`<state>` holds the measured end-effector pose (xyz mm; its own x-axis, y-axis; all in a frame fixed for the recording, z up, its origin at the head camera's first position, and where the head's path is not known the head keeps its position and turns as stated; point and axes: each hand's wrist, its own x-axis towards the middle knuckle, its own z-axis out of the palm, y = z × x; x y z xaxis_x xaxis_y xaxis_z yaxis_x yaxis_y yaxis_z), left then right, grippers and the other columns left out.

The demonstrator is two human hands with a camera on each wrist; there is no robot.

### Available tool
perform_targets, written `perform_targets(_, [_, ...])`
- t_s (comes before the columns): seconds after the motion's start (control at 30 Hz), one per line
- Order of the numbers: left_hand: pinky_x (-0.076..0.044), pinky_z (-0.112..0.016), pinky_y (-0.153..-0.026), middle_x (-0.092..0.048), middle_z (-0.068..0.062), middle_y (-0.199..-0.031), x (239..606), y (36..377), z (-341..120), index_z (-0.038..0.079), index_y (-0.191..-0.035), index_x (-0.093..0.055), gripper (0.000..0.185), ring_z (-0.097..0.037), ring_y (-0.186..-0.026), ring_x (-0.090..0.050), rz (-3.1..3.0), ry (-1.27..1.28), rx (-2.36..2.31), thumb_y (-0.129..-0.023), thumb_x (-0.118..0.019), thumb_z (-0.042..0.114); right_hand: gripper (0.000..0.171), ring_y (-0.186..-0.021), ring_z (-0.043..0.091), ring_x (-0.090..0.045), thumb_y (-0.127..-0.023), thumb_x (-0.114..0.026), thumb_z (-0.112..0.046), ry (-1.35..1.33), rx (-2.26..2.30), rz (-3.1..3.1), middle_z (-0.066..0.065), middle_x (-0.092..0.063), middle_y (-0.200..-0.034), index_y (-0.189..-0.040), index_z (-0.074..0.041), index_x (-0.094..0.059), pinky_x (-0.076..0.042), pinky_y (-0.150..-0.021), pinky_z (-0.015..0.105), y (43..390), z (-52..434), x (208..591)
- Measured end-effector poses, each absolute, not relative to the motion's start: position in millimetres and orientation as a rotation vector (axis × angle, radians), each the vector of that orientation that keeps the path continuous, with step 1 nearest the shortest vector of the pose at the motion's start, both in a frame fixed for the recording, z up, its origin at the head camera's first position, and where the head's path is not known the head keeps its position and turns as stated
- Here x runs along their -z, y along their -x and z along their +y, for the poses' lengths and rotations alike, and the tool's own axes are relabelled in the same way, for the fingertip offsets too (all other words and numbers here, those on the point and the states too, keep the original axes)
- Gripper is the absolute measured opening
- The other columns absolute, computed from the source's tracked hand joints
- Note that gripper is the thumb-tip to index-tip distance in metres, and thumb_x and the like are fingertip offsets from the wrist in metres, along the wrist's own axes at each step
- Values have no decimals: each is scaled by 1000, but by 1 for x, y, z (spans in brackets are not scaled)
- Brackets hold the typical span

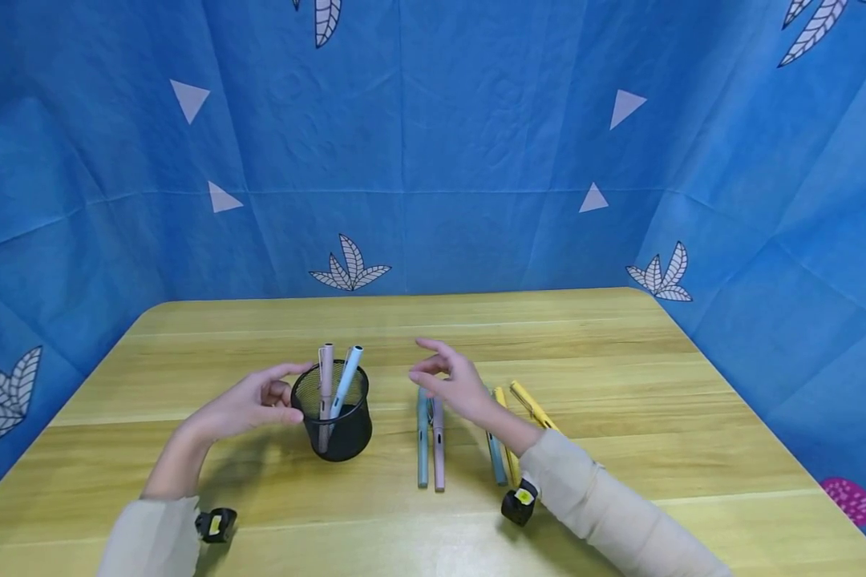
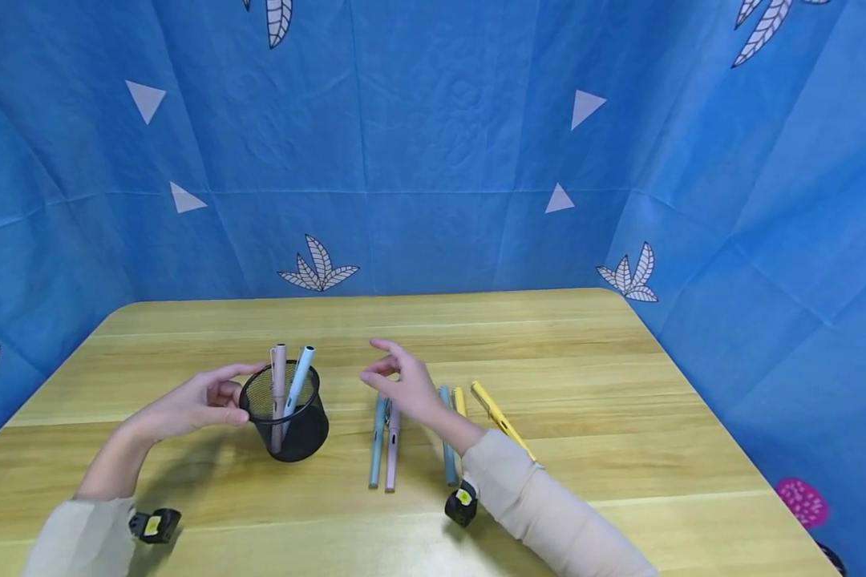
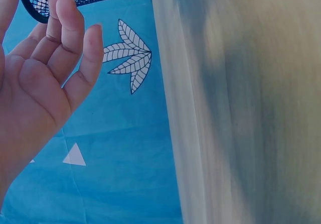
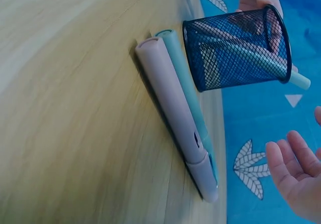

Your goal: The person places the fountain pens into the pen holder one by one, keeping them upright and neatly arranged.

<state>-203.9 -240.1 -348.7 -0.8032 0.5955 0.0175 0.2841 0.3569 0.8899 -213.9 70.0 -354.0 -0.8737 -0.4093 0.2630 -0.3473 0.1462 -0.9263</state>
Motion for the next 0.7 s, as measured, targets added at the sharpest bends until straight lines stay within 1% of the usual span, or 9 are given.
perform_targets(0.1, [-41, -31, -54, -51, -10, -73, 348, 204, -240, -9, -137, -18, 72, -14, -60, -46, 2320, -776, -1417, -83, -62, 8, 49, -88, 32, -56, -88, -55, -3, 771, 1881, 2342, 24, -57, -102, -132, 4, -36, -49, -68, 43, 221, 76, 364])
perform_targets(0.2, [-42, -31, -55, -51, -11, -74, 347, 204, -239, -10, -137, -19, 72, -16, -61, -48, 2327, -769, -1410, -83, -63, 9, 50, -88, 29, -56, -87, -57, -7, 760, 1899, 2340, 22, -58, -102, -132, 2, -37, -49, -69, 43, 225, 82, 372])
perform_targets(0.33, [-44, -32, -57, -52, -12, -76, 348, 204, -239, -10, -137, -19, 73, -19, -63, -50, 2335, -762, -1408, -83, -64, 9, 50, -90, 28, -55, -87, -59, -9, 743, 1921, 2335, 22, -58, -103, -131, 2, -39, -49, -70, 45, 225, 88, 375])
perform_targets(0.5, [-44, -32, -56, -52, -11, -75, 348, 204, -239, -10, -137, -20, 72, -18, -62, -50, 2336, -772, -1412, -83, -64, 9, 48, -91, 28, -54, -87, -59, -11, 689, 1921, 2356, 19, -59, -101, -130, 0, -41, -48, -70, 46, 226, 95, 377])
perform_targets(0.7, [-43, -31, -56, -52, -10, -74, 348, 204, -239, -10, -137, -20, 72, -19, -62, -49, 2334, -779, -1412, -83, -64, 9, 48, -88, 23, -55, -86, -59, -9, 675, 1914, 2385, 17, -60, -99, -130, 1, -41, -50, -67, 41, 227, 104, 378])
